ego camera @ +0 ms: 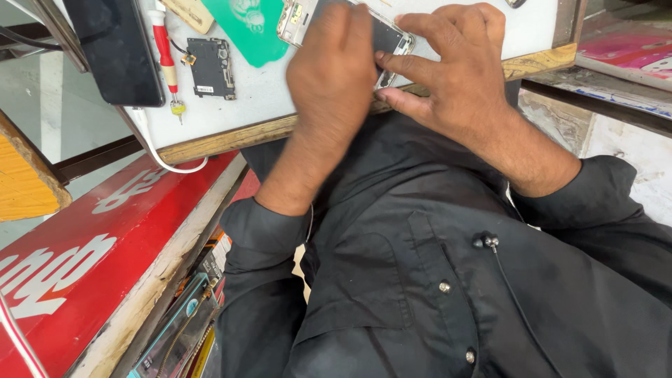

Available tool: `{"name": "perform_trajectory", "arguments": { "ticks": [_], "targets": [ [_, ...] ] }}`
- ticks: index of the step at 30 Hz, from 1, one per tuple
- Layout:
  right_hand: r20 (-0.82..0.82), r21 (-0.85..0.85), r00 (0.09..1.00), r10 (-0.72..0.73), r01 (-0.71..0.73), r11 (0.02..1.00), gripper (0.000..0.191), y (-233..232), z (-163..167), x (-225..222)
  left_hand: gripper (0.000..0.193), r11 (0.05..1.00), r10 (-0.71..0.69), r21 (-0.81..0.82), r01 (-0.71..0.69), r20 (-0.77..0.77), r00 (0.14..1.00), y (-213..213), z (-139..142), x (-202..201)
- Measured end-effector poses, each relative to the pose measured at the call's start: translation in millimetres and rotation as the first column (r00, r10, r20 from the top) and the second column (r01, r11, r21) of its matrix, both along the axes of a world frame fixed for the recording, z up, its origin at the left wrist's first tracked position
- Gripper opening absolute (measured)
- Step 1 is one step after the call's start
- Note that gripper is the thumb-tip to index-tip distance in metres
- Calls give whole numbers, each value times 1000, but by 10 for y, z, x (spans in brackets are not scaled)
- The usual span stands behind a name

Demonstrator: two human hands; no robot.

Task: The person uses a green plastic prying tool to separate the screen assembly from the smartphone body. They then remove the screen and use a wooden stick to scrape adhesive residue from the phone frame.

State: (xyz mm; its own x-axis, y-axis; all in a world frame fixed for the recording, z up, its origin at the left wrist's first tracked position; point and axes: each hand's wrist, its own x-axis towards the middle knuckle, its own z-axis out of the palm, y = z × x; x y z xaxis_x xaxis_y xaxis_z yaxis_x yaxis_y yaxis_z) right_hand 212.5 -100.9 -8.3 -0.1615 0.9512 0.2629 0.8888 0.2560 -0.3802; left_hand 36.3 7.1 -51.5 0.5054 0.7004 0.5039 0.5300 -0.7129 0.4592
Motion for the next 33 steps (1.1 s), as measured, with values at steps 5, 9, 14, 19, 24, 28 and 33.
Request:
{"name": "perform_trajectory", "arguments": {
  "ticks": [5, 9, 14, 19, 24, 28, 33],
  "targets": [
    [-3, 3, 1000, 9, -9, 1000, 37, -21, -7, 0, 12, 974, 227, 75, -215, -255, 940, 365, -147, -121],
    [-4, -19, 1000, 5, -5, 1000, 36, -16, 19, 9, 12, 991, 128, -24, -135, -190, 973, 106, -142, -31],
    [20, -3, 1000, 6, -6, 1000, 32, -11, 20, -7, 20, 998, 47, -36, -51, -104, 993, 74, 61, -17],
    [-9, 19, 1000, 17, -17, 1000, 34, -22, 2, 26, 11, 976, 186, -58, -210, -285, 940, 350, 116, -26],
    [55, -2, 998, -10, 11, 1000, 23, 9, 14, 11, 19, 995, -40, -95, 36, -40, 998, -127, 147, 136],
    [-31, -15, 999, 20, -21, 1000, 25, -1, 32, 57, 11, 991, 79, -102, -86, -71, 994, 50, 163, 50],
    [-211, -174, 973, -89, 52, 983, 37, -23, 8, 98, 20, 992, 47, -104, -70, -211, 976, 61, 156, 93]
  ]
}}
